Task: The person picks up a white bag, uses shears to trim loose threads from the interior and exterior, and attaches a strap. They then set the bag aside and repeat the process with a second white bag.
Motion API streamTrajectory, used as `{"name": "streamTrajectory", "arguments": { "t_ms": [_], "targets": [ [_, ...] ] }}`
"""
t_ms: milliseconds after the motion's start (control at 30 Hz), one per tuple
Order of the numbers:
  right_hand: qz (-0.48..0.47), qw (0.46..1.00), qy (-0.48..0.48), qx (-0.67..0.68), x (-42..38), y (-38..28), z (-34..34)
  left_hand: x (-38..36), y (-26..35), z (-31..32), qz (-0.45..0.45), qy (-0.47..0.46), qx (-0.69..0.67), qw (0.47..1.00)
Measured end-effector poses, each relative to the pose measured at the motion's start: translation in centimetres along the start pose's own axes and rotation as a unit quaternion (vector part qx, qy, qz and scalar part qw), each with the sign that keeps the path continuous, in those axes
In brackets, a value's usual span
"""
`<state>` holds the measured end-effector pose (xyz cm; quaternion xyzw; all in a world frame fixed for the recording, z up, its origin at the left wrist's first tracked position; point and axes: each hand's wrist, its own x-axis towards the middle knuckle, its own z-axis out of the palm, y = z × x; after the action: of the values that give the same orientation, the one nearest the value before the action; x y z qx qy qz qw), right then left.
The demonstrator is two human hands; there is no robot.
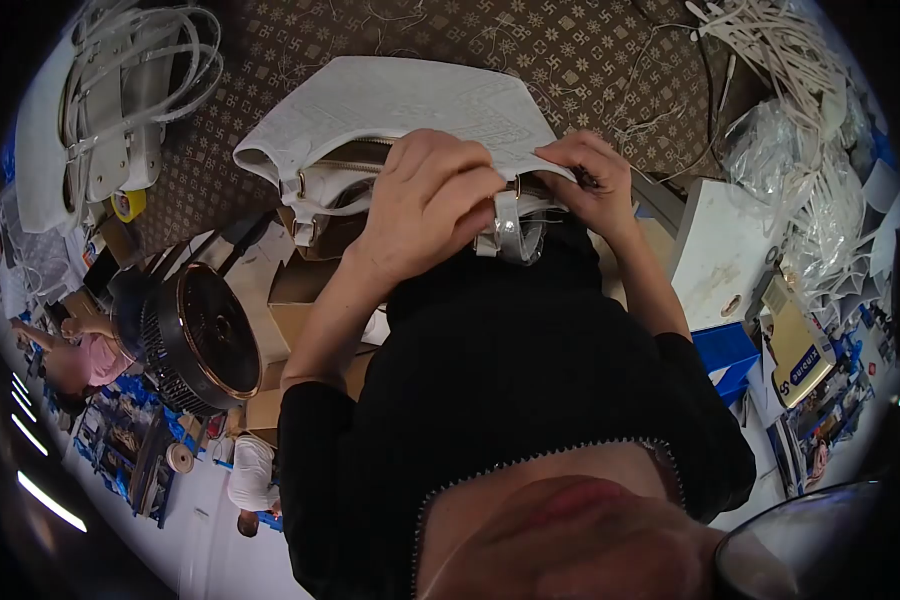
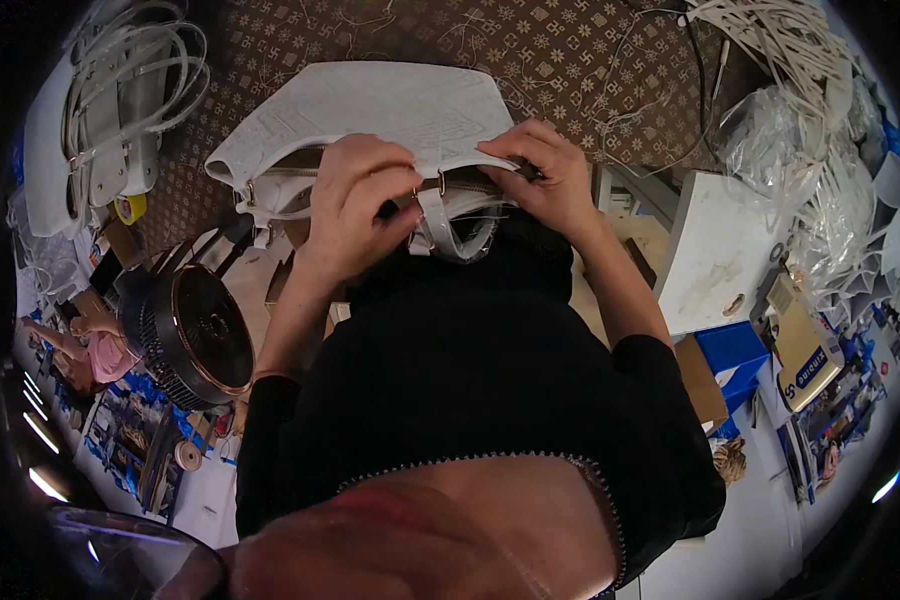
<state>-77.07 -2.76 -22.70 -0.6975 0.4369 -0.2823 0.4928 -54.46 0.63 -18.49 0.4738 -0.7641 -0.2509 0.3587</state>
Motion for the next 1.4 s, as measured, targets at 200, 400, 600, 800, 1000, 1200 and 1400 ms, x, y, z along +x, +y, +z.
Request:
{"name": "streamTrajectory", "arguments": {
  "t_ms": [200, 400, 600, 800, 1000, 1200, 1400],
  "targets": [
    [0.001, 1.000, -0.009, 0.008, 0.1, 0.2, -0.1, -1.7, -0.6, 0.2, 0.086, 0.080, 0.005, 0.993],
    [0.016, 0.998, -0.059, 0.026, 0.0, -0.2, -0.2, 1.6, -1.2, -2.5, -0.184, -0.075, -0.253, 0.947],
    [0.032, 0.995, -0.081, 0.052, 0.2, -0.9, -0.9, 3.0, -2.0, -2.0, -0.164, -0.196, -0.293, 0.921],
    [0.045, 0.994, -0.079, 0.065, 0.1, -1.2, -1.6, 3.2, -2.0, -1.4, -0.208, -0.140, -0.322, 0.913],
    [0.079, 0.997, 0.014, 0.014, 0.7, -0.9, -1.0, 2.0, 0.9, -7.4, -0.182, 0.034, -0.116, 0.976],
    [0.129, 0.986, 0.078, 0.079, 3.4, 0.3, -1.4, 2.1, 0.1, -4.9, -0.060, -0.053, 0.274, 0.958],
    [0.090, 0.978, 0.107, 0.153, 3.5, 1.2, -0.8, 5.1, 1.6, -0.8, 0.097, -0.157, 0.165, 0.969]
  ]
}}
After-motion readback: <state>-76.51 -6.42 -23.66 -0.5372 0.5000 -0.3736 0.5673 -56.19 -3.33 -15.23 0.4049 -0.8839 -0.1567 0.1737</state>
